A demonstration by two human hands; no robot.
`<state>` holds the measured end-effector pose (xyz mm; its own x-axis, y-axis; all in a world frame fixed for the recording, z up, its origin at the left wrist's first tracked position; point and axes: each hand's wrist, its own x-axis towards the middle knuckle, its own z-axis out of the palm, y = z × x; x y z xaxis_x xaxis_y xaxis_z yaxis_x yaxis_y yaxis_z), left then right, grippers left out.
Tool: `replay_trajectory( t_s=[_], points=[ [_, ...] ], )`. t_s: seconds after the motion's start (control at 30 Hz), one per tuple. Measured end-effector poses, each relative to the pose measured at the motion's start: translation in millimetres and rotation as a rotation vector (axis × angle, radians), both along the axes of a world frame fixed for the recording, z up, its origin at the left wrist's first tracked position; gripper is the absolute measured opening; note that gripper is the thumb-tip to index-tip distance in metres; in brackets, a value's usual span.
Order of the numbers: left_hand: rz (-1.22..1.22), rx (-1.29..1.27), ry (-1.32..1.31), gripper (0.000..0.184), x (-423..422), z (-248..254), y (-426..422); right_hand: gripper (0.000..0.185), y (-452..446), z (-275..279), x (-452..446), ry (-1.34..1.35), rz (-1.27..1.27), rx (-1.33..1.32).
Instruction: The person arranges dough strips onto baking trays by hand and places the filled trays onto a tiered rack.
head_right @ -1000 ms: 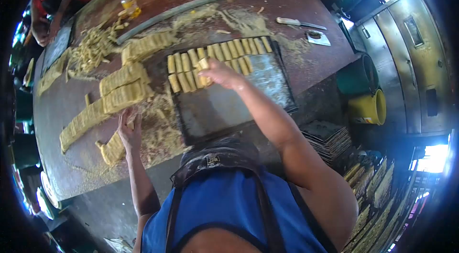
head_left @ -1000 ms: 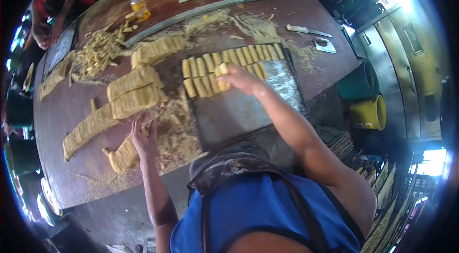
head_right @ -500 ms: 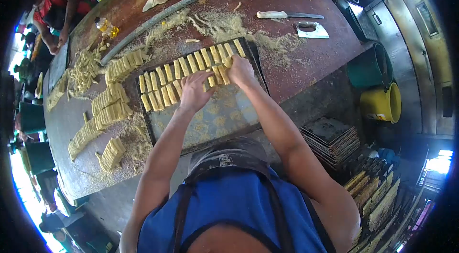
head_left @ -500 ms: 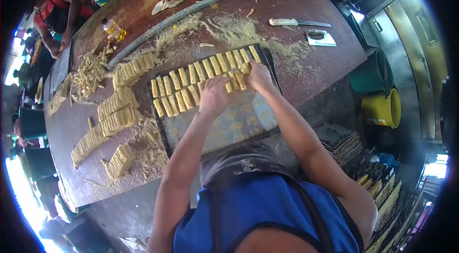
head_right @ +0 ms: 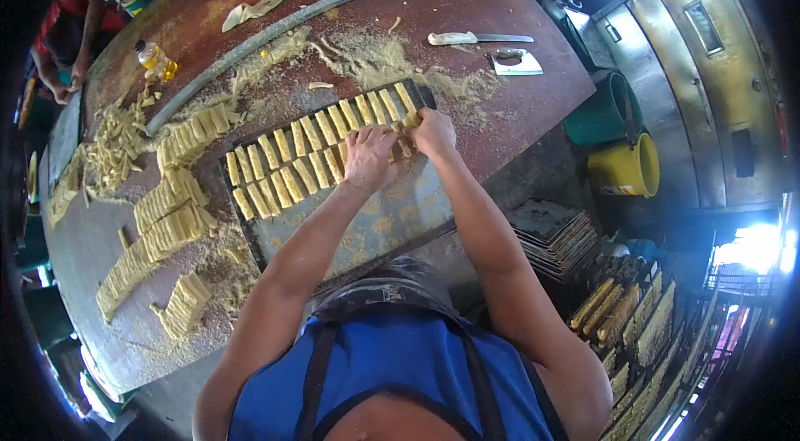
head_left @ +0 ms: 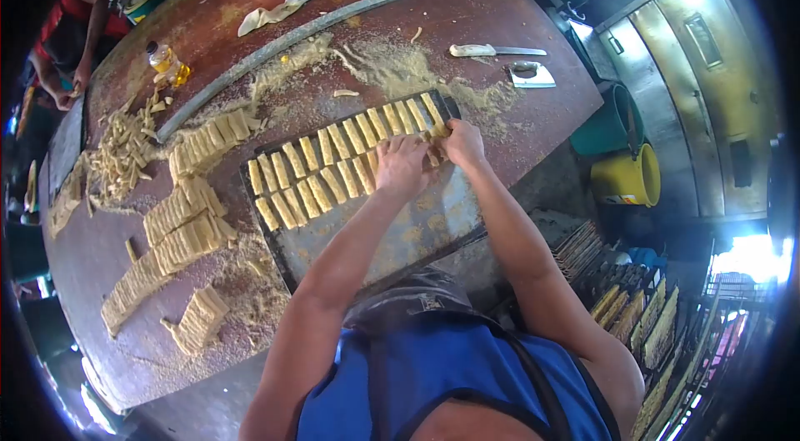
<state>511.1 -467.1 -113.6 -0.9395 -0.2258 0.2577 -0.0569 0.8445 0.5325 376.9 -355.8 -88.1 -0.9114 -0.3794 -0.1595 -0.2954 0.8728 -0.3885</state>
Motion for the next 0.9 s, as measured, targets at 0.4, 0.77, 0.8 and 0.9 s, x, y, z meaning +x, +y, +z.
replay_trajectory(
  t_s=[0.4,0.77,0.8,0.9],
  points=[
    [0.038,-0.070,-0.143,0.053,-29,9,24,0.041,32,-17,-37,-0.070,0.177,-0.138],
    [0.127,-0.087,-0.070,0.047,-14,29,10,0.029,66,-2,-44,-0.279,0.092,-0.612],
    [0.191,-0.121,0.023,0.039,-1,36,-3,0.029,68,-4,-37,-0.423,0.028,-0.714],
    [0.372,-0.082,0.009,0.031,63,37,-59,0.029,49,18,17,-0.581,0.034,-0.732]
  ],
)
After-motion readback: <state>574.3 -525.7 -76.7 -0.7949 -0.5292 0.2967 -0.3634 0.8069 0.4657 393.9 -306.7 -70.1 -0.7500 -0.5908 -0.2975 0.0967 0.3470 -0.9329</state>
